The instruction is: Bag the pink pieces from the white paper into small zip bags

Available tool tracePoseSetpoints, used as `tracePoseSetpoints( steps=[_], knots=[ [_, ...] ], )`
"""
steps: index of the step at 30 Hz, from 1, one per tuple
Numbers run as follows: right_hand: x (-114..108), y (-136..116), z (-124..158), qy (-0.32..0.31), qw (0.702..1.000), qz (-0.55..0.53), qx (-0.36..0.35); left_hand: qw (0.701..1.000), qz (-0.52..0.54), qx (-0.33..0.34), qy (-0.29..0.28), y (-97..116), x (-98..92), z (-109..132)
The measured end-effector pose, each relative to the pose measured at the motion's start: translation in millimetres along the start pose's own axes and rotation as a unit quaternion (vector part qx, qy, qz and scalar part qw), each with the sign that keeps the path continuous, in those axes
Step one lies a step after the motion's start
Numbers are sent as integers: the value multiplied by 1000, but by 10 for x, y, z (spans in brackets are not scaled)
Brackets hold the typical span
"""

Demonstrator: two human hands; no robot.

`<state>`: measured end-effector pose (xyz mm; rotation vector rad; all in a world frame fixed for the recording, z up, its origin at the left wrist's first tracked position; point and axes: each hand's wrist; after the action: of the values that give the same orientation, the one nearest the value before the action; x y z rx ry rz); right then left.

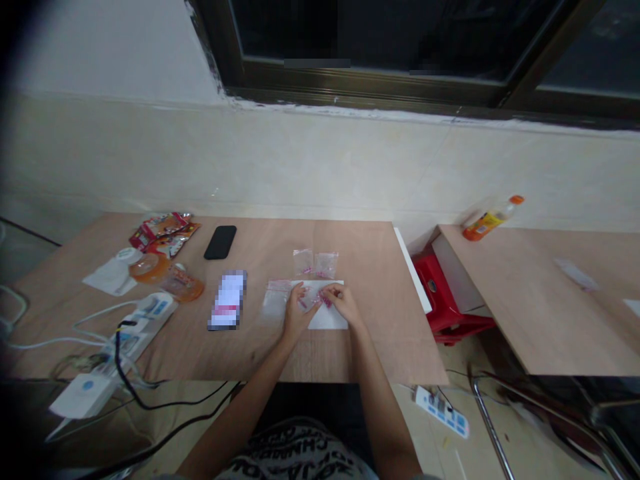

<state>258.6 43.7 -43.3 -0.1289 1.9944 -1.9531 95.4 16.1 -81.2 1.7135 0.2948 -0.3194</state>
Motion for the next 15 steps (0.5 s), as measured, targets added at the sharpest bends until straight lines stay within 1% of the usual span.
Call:
tracePoseSetpoints(
  steps=[3, 5, 8, 11, 15],
  knots=[
    [-97, 95, 23, 38, 999, 28, 10, 1000, -1, 0, 0, 9, -4, 1],
    [-162, 152, 52, 55, 996, 70, 24, 1000, -1, -1, -2, 18, -10, 1],
    [-243, 184, 126, 50, 984, 160, 59, 1000, 0, -2, -4, 32, -16, 1],
    [-290, 148, 219, 33, 967, 239, 79, 1000, 2, -3, -2, 42, -16, 2],
    [-310, 85, 321, 33, 954, 286, 79, 1000, 3, -3, 0, 46, -10, 5]
  ],
)
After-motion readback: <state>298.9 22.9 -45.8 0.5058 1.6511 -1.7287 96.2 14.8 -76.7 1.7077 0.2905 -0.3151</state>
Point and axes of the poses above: each hand's wrist, its own z-axis away from the middle knuckle, its own x-axis out of the palm, y = z × x, and after that the axes turned 12 degrees about -y, right-handed
